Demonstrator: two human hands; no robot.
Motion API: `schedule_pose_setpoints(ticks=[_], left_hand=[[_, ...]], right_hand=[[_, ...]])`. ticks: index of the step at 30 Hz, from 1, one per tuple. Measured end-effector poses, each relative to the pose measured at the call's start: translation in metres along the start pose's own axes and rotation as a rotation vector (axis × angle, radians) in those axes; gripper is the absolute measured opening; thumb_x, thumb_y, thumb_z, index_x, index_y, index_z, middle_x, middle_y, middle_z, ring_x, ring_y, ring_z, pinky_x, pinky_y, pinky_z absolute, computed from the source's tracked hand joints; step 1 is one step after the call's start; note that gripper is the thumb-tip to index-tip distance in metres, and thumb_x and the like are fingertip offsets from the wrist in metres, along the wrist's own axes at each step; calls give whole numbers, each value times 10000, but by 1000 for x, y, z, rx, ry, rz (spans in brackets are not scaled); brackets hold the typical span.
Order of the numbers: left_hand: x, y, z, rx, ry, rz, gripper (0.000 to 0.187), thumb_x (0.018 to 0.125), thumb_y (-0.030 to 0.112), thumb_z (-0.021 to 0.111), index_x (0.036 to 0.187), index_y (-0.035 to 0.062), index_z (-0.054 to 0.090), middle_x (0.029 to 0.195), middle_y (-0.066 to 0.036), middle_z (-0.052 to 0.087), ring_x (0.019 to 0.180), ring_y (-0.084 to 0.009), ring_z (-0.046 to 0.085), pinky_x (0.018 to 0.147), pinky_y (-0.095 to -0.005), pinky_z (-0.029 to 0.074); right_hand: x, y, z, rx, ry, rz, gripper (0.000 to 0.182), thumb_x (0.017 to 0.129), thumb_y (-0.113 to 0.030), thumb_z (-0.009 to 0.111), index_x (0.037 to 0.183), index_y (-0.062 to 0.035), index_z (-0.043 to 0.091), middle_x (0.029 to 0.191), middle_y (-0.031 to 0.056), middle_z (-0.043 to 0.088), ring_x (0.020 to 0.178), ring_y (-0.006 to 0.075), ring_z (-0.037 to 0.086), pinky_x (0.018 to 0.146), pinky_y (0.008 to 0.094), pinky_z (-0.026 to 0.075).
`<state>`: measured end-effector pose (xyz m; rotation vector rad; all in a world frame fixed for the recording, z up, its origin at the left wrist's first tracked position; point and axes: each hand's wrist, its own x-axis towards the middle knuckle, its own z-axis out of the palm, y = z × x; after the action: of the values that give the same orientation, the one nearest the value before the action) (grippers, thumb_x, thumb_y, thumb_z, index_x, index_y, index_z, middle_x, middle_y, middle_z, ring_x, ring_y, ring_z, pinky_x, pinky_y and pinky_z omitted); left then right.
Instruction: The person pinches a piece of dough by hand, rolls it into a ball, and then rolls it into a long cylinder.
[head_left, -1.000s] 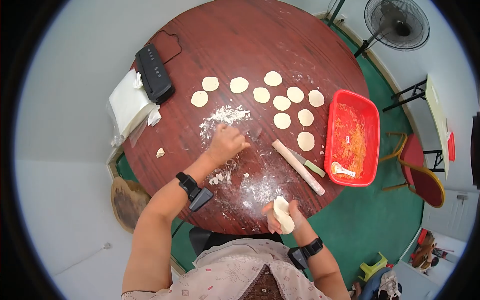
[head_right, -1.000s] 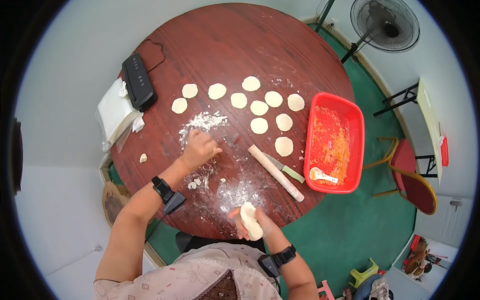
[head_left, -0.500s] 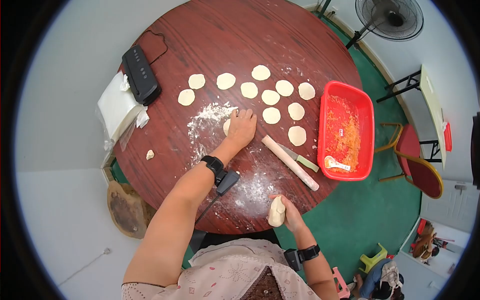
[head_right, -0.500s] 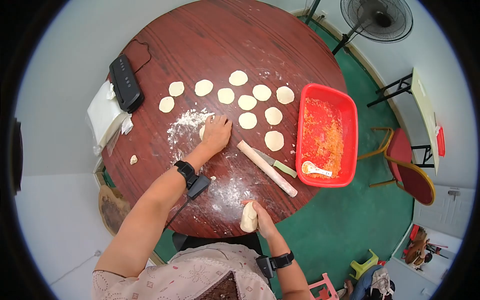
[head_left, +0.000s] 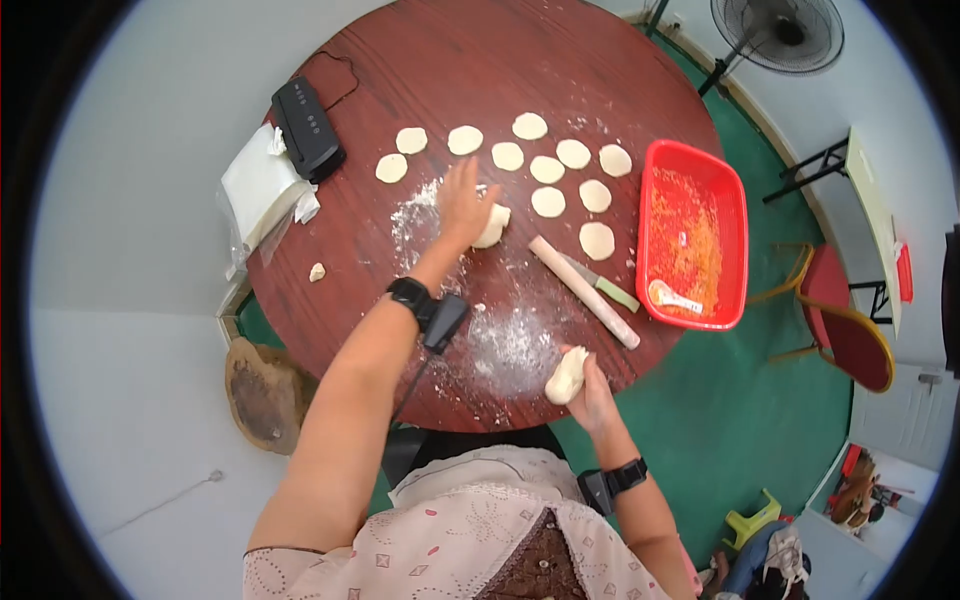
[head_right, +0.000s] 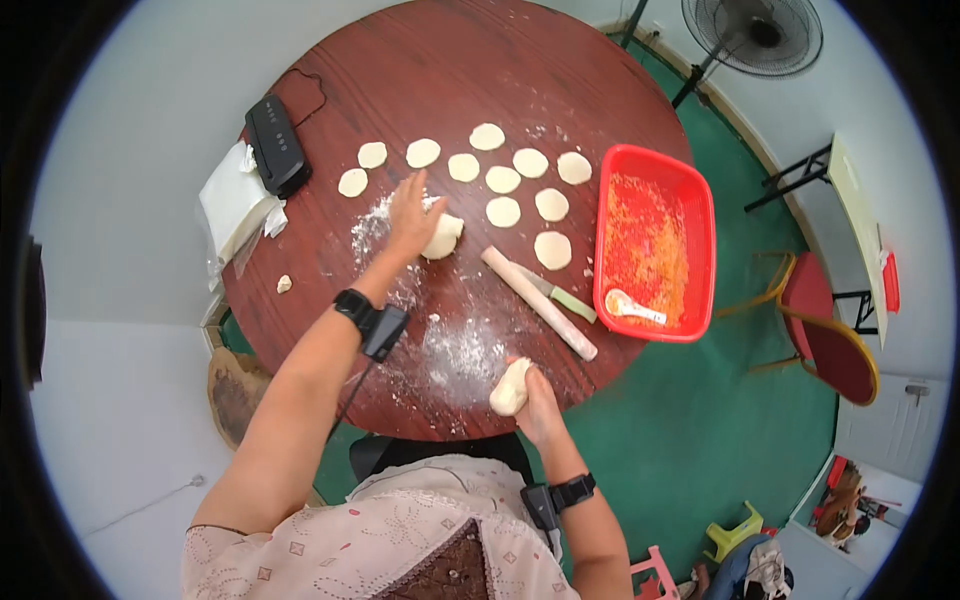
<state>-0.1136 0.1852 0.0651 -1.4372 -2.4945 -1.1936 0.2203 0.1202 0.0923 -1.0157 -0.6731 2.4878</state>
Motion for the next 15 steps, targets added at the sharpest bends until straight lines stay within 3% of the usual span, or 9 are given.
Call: schedule_pose_setpoints(ticks=[1, 3, 6, 8, 10, 12, 15], left_hand=[[-10, -4, -10, 62, -39, -19, 545, 806, 301, 577, 1248, 14, 436, 1289, -217, 398, 1214, -357, 346, 1000, -463, 261], [-33, -7, -31, 188, -105, -52, 473, 804, 249, 583, 1194, -4, 495, 1271, -224, 413, 1193, -355, 370, 989, -423, 293], [-80, 13, -55, -29, -238, -182, 390, 821, 213, 571, 1131, -22, 542, 1232, -210, 461, 1125, -321, 452, 934, -417, 363], [-118, 45, -61, -509, -510, -499, 357, 900, 255, 481, 1162, 15, 519, 1182, -165, 514, 1069, -283, 510, 906, -384, 411], [-164, 60, -46, -985, -626, -900, 378, 930, 308, 434, 1170, 26, 506, 1166, -135, 532, 1030, -257, 543, 886, -377, 440], [-198, 72, -36, -1224, -618, -1114, 470, 932, 399, 396, 1214, 26, 449, 1186, -139, 517, 1059, -272, 530, 912, -403, 428], [-214, 92, -38, -1605, -683, -1406, 541, 929, 462, 343, 1251, 30, 396, 1215, -137, 495, 1099, -283, 503, 938, -421, 410]], right_hand=[[3, 0, -2, 47, 36, -10, 594, 884, -568, 328, 1121, -49, 492, 864, 39, 572, 815, 162, 566, 734, 319, 470], [6, -11, 0, 172, 40, 60, 583, 883, -574, 327, 1071, -54, 511, 853, 40, 579, 808, 165, 569, 737, 325, 468], [22, -5, -16, 198, 52, 106, 481, 895, -515, 390, 960, -64, 546, 845, 41, 588, 794, 175, 576, 739, 343, 469], [35, 5, -19, 142, 46, 109, 431, 899, -476, 428, 938, -66, 554, 845, 37, 588, 793, 176, 577, 737, 345, 471], [42, 5, -9, 78, 1, 113, 350, 907, -405, 462, 921, -70, 560, 843, 37, 588, 794, 173, 580, 746, 347, 472], [48, 8, 1, 17, -13, 100, 331, 916, -385, 456, 912, -72, 563, 843, 36, 589, 805, 167, 580, 755, 341, 470], [40, 4, 27, -75, -56, 23, 355, 929, -343, 438, 1143, -62, 468, 1006, 77, 564, 928, 178, 553, 823, 323, 454]])
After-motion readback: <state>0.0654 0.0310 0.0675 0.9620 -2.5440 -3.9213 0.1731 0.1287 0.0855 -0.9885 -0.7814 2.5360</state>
